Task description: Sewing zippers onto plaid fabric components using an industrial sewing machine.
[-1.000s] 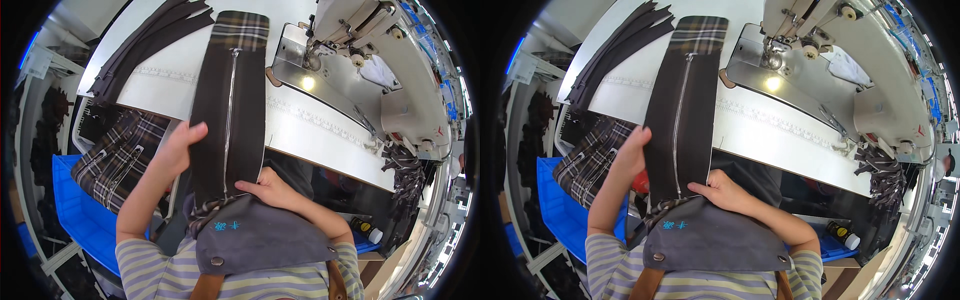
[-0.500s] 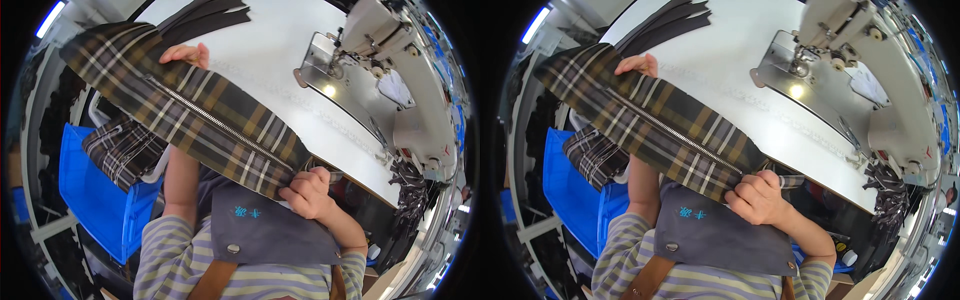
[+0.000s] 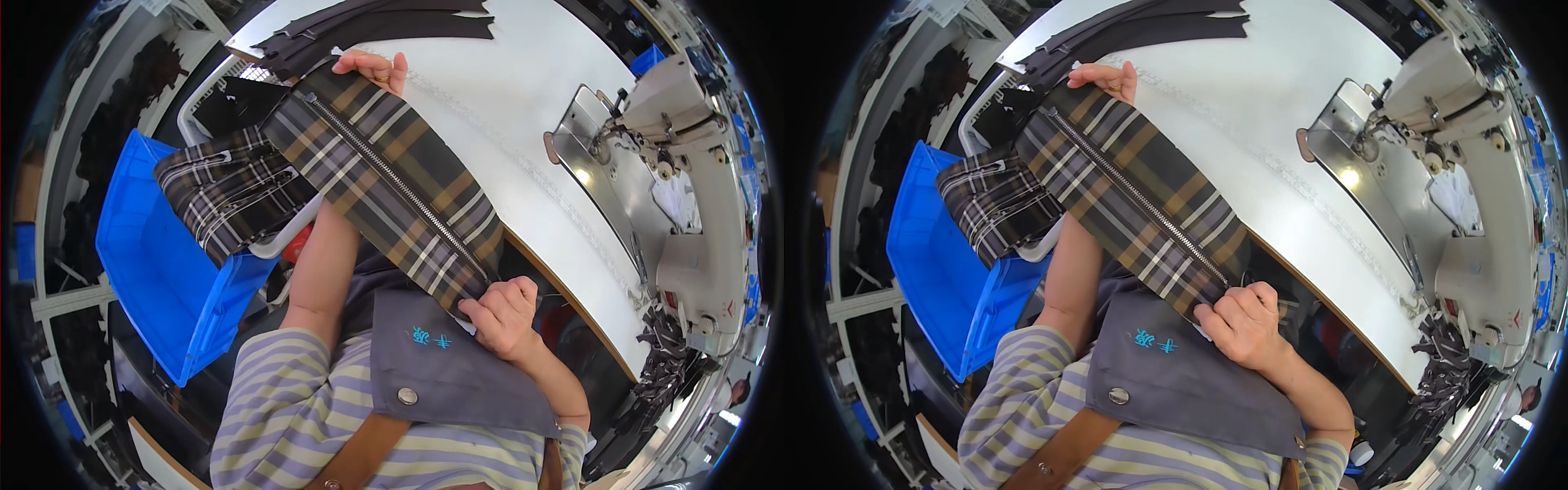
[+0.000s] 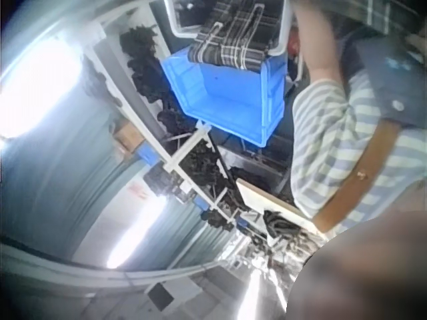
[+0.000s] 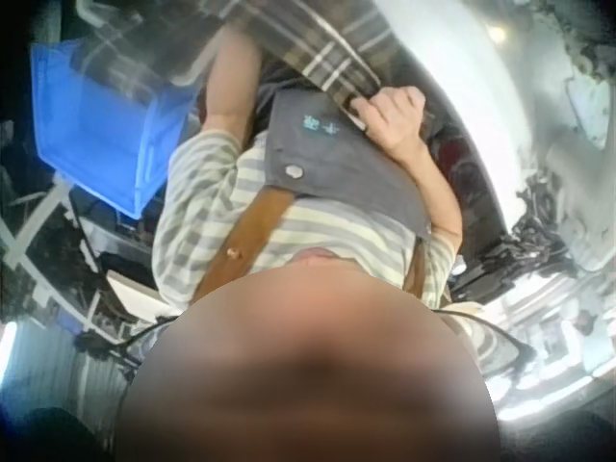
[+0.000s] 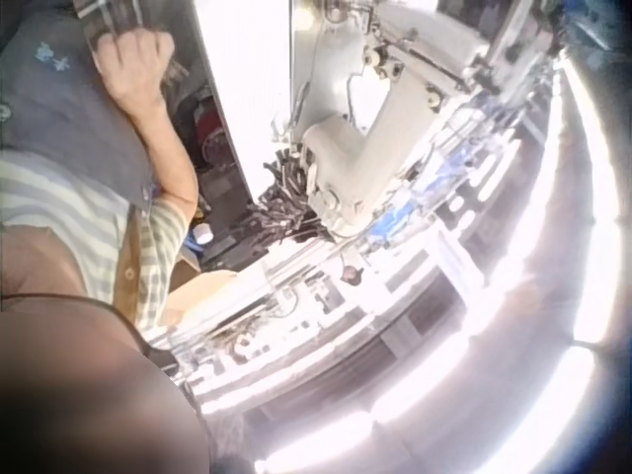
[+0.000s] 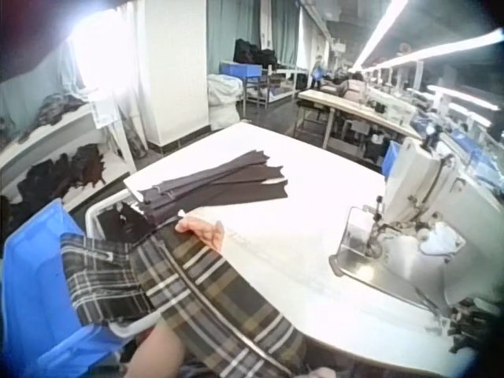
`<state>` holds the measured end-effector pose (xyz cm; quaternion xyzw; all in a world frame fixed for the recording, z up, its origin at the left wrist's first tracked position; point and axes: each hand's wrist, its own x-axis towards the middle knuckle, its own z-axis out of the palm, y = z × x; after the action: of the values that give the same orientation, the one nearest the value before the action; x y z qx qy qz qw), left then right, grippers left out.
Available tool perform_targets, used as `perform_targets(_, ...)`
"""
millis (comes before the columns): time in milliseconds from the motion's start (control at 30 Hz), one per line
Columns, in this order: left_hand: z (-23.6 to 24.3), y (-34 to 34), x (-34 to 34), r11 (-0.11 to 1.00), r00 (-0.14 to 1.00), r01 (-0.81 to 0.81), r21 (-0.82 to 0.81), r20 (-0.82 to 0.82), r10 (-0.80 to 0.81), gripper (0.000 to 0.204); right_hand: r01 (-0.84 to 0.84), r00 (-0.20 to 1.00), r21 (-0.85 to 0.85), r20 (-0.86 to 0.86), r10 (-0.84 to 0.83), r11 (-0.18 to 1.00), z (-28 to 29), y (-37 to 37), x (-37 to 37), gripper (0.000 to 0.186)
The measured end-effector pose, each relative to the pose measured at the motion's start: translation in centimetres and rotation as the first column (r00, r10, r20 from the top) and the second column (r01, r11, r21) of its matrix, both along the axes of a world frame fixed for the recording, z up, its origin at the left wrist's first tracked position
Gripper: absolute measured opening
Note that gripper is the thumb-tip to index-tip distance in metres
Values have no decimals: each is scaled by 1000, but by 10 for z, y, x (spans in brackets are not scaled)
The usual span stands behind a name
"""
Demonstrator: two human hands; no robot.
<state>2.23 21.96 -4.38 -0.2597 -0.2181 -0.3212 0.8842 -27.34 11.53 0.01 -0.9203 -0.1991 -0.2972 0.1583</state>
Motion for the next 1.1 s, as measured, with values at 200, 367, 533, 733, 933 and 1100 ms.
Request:
perform_targets(200,-10,11,-7,993,995,-102,53,-9,102,16,-57,998,32,-31,58,998,-7,-1,2,20)
perform_targets(367,-13,40,-29,916,967,-253,313,60,247,34,-55,962,289,-243,129,956,-2,-1,10,30)
perform_targets(533,18,105,-87,496,833,-537,682,338,437,42,279,876,768,-450,175,576,13,34,55,16)
perform_targets(733,64,329,-59,-603,427,-342,721,690,584,31,238,623,906,-420,660,351,26,79,100,32)
perform_targets(933,-20,530,-27,-941,838,337,-11,460,295,49,326,839,444,-543,-38,835,31,-16,44,21)
perform_targets(1100,-24,412,4,-893,261,-288,-346,868,-421,44,566,812,-15,-159,-561,824,27,-125,-19,20)
